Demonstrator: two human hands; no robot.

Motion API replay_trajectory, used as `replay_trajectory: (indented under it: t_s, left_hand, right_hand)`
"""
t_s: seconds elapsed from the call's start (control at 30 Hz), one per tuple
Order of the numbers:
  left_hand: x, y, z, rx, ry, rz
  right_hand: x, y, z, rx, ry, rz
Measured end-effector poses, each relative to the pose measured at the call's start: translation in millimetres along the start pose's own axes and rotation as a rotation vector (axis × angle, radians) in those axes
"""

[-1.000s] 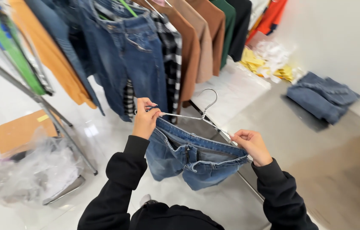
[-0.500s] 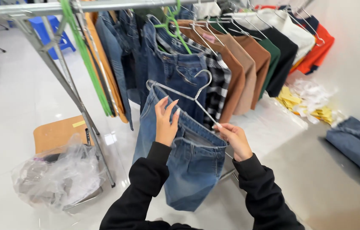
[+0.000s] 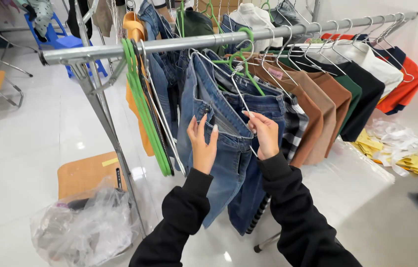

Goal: The person hangs a black and white checkered shirt on a metal hanger and places it on a clothing rack. They then pick up folded blue jeans from a table, unfold them, and hang them on a green plastic hanger before placing them on the rack. The person repeats this process with another pair of jeans using a metal hanger.

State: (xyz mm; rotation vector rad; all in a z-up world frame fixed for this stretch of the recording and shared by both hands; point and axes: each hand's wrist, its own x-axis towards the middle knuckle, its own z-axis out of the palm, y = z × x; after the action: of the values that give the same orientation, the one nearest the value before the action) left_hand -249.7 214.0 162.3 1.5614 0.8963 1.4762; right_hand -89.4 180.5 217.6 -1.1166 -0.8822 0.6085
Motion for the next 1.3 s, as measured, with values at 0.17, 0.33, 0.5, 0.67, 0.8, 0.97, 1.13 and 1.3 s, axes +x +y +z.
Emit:
replay_trajectory:
  t_s: [0.17, 0.33, 0.5, 0.67, 0.8, 0.97, 1.13, 1.3]
  left_hand:
    - [20, -24, 1, -0.011, -0.053, -0.013]
    - [37, -36, 5, -0.034, -0.111, -0.058]
    - [41, -30, 7, -0.061, -0.128, -0.133]
    - [27, -28, 19, -0.089, -0.048, -0.141]
    - [4, -26, 41, -0.147, 0.04, -0.169]
    - [-41, 2, 68, -0.233, -0.009, -0.222]
    - [-82, 15, 124, -0.314, -0.065, -0.233]
    - [-133, 32, 188, -0.424, -0.135, -0.322]
  right_hand:
    - [40, 14, 23, -0.018, 0.027, -0.048]
    - [62, 14, 35, -0.053, 0.05, -0.078]
    - [75, 44, 39, -0.135, 0.023, -0.04]
    - [60, 29, 2, -0.333, -0.025, -0.193]
    - [30, 15, -37, -0.489, 0.008, -0.306]
    - [-29, -16, -93, -0.428, 0.072, -0.214]
    - [-81, -56, -163, -0.374, 0.169, -0.096]
    - [-135, -89, -253, -0.28, 0.364, 0.0]
